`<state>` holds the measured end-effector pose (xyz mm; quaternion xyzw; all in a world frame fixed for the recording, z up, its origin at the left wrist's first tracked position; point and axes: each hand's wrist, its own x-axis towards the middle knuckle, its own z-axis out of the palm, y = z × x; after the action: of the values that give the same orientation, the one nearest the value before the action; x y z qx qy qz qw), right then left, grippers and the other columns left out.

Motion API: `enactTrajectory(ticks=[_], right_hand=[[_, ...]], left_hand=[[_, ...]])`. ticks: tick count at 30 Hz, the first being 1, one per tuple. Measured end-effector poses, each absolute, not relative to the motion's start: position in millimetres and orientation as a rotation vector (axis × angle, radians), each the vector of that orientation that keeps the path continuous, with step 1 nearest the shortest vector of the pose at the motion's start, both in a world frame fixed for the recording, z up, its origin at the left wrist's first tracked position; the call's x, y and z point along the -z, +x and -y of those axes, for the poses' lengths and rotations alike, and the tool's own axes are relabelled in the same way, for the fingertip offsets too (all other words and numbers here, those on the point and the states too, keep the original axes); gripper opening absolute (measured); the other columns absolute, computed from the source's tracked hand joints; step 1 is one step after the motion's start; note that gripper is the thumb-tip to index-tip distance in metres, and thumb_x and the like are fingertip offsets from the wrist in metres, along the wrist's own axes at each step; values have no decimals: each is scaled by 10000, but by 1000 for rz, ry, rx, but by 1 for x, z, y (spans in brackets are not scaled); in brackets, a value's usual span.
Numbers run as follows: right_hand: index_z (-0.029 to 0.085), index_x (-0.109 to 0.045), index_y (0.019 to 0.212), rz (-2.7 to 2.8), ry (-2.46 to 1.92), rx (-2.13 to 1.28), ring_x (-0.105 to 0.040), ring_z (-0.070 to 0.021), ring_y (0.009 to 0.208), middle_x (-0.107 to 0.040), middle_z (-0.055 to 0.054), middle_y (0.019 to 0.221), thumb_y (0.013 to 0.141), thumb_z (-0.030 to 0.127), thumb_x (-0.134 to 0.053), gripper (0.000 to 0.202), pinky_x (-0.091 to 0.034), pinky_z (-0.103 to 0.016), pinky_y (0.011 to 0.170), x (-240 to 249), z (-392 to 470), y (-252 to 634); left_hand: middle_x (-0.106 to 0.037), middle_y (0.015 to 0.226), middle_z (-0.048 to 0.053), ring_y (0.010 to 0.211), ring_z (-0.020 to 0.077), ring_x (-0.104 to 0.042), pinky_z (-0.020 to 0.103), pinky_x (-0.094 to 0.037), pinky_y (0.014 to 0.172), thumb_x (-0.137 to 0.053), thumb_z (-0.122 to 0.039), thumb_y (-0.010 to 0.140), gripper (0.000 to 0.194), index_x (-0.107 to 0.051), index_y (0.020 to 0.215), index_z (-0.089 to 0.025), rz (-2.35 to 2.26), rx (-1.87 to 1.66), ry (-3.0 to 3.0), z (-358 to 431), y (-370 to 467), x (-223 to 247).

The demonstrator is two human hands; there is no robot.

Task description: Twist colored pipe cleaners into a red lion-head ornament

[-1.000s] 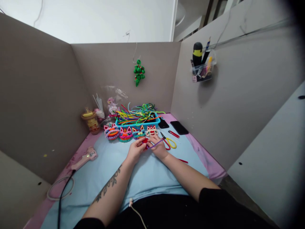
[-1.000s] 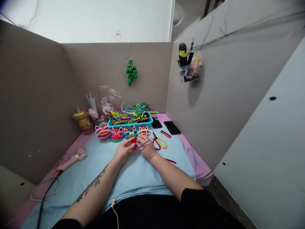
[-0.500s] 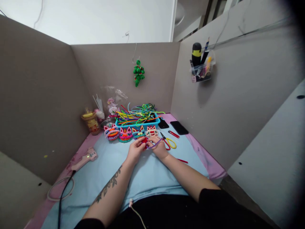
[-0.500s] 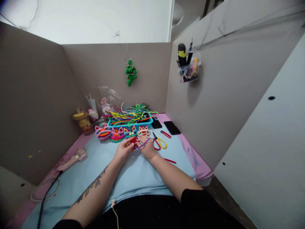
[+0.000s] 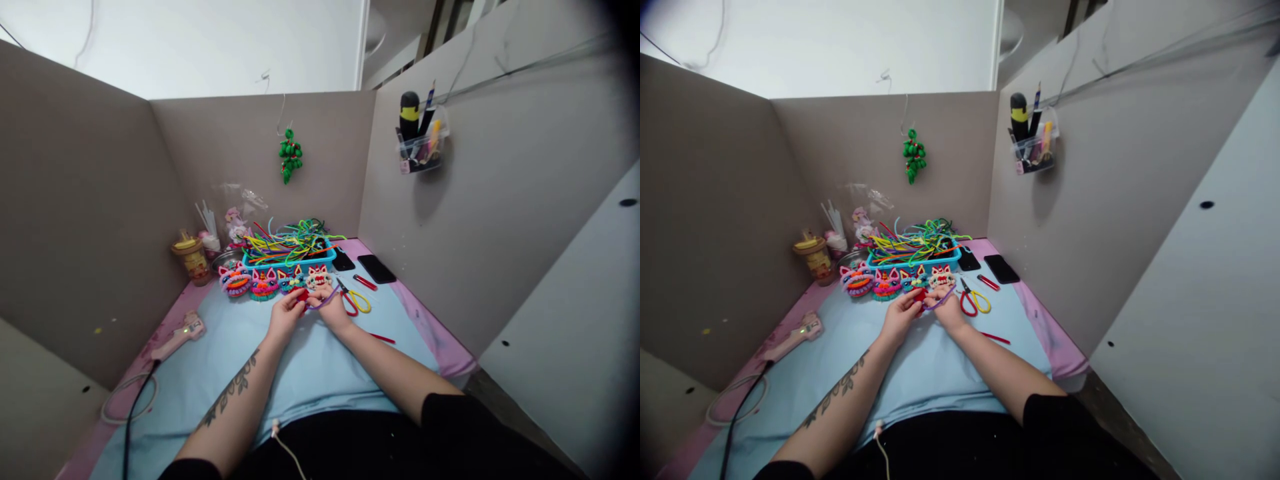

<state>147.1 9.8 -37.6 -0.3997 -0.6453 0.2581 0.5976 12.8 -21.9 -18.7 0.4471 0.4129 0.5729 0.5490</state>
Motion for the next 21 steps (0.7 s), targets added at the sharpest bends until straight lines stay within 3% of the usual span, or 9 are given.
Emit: enactTrajectory(ticks=[11, 21], right_hand=[[180, -649, 613, 1497, -874, -808, -577, -170, 746, -613, -23, 710, 699, 279, -606, 138, -462, -328, 749, 33, -11, 150], [176, -579, 584, 1432, -934, -1062, -524, -193, 948, -578, -51, 969, 636, 280, -626, 125, -369, -337, 906, 42, -20, 152]], left_hand=[[-691, 946, 104, 672, 143, -612, 209, -457, 546, -703, -284, 633, 487, -634, 1089, -128, -1050, -1337, 1158, 21, 13, 20], [-674, 980, 114, 684, 141, -608, 201, -454, 536, -692, -360, 652, 570, -582, 1155, -118, -1008, -1237, 1220, 21, 11, 20]])
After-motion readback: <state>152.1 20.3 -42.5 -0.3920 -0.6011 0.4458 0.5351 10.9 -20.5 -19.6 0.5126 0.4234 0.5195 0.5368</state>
